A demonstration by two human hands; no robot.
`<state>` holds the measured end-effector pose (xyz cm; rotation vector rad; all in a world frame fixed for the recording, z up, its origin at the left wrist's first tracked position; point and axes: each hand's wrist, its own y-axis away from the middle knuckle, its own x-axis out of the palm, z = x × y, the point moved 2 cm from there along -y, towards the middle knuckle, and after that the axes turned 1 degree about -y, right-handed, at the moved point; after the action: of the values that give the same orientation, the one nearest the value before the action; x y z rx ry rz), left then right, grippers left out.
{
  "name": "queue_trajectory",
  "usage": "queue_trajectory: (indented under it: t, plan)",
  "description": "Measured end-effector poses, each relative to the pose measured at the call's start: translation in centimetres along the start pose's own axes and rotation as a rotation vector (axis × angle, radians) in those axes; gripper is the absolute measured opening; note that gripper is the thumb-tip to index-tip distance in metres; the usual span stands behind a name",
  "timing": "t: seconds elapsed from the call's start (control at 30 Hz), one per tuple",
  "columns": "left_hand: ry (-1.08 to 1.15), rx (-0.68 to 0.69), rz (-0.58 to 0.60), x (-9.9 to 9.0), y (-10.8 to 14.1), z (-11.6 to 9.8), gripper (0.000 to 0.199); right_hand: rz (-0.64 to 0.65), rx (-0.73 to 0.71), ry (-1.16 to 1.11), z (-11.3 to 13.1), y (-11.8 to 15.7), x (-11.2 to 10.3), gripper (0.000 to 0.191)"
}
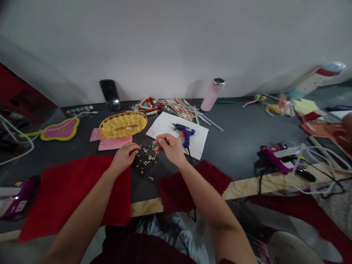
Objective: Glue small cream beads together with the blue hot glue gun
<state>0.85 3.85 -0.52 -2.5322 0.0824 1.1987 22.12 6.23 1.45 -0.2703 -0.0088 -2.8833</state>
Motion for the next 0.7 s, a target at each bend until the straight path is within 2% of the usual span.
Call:
queue_trajectory:
  t: [0.17,0.3,0.43,0.5,0.57,0.67,0.7]
  plan:
    - [-0.128,0.07,0.144,0.1,0.4,-0.2,0.019,-0.06,-0.102,0.247,3.0,1.7,-1.6,0.032]
    - [-0.265,0.122,0.193,0.3,0.7,-0.6,0.017,-0.242,-0.247,0.468,5.8,3.7,-5.0,0.033]
    - [-0.293,0.155,0.107,-0.2,0.8,-1.8,0.015,-0.489,-0.321,0.705,7.6,5.1,-9.5,0.046]
    - [-0.232,0.14,0.024,-0.9,0.8,-2.4,0.012,-0.58,-0.28,0.89,7.7,5.5,-11.3,0.049]
    - [-0.14,0.101,-0.044,-1.6,0.6,-3.0,0.012,-0.564,-0.167,1.12,7.3,5.6,-12.4,0.046]
    - [0.027,0.035,-0.095,-2.2,0.4,-3.3,0.012,-0.391,0.001,1.45,6.0,5.4,-12.5,0.024]
    - [0.089,0.009,-0.111,-2.2,0.3,-3.3,0.013,-0.347,0.019,1.524,5.7,5.2,-12.2,0.025]
